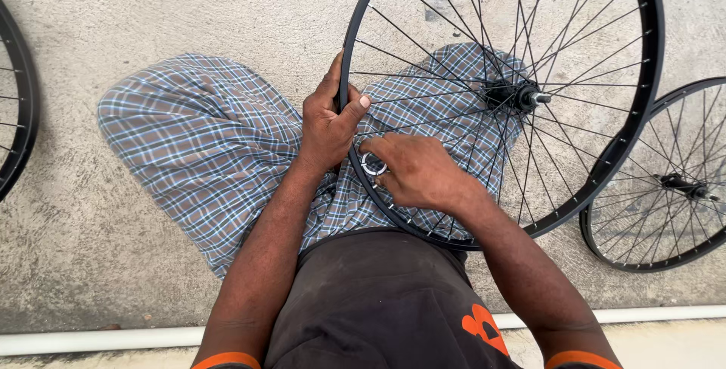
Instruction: The person sits on the floor and uses a spoke wrench to adjust the tension of the spokes on a bicycle wheel. They rotate the wheel periodically to access different sections and continue tightening the spokes around the rim.
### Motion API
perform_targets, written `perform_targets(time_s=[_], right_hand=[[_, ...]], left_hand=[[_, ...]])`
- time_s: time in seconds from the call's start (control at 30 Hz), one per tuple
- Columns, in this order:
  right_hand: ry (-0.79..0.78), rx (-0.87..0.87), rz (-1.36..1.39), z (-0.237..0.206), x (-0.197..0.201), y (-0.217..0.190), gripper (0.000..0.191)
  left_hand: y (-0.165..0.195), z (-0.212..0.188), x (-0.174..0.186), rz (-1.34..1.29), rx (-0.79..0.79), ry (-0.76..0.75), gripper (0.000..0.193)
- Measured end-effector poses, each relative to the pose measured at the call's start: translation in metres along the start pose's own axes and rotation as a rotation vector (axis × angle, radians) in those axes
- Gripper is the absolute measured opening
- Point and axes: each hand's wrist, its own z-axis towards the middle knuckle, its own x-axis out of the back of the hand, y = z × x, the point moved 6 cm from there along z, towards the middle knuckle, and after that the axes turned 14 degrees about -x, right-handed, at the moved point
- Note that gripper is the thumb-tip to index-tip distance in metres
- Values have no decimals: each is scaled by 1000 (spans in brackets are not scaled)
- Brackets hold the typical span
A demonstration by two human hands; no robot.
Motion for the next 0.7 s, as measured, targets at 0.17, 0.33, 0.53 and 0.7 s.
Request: perform_targets(time_s=[0.17, 0.33, 0.53, 0.7], right_hand=[[33, -29, 138, 10, -4, 8, 27], [126, -94, 132, 1, -5, 13, 36], [54, 118, 117, -4, 5, 8, 42], [92, -118, 165, 7, -5, 11, 23]], left_hand=[[-5, 1, 3, -2, 69, 18, 71], [-4, -1, 3, -9, 100, 18, 71], [4, 0, 2, 37, -2, -4, 70], [2, 0, 2, 7, 48, 2, 73]])
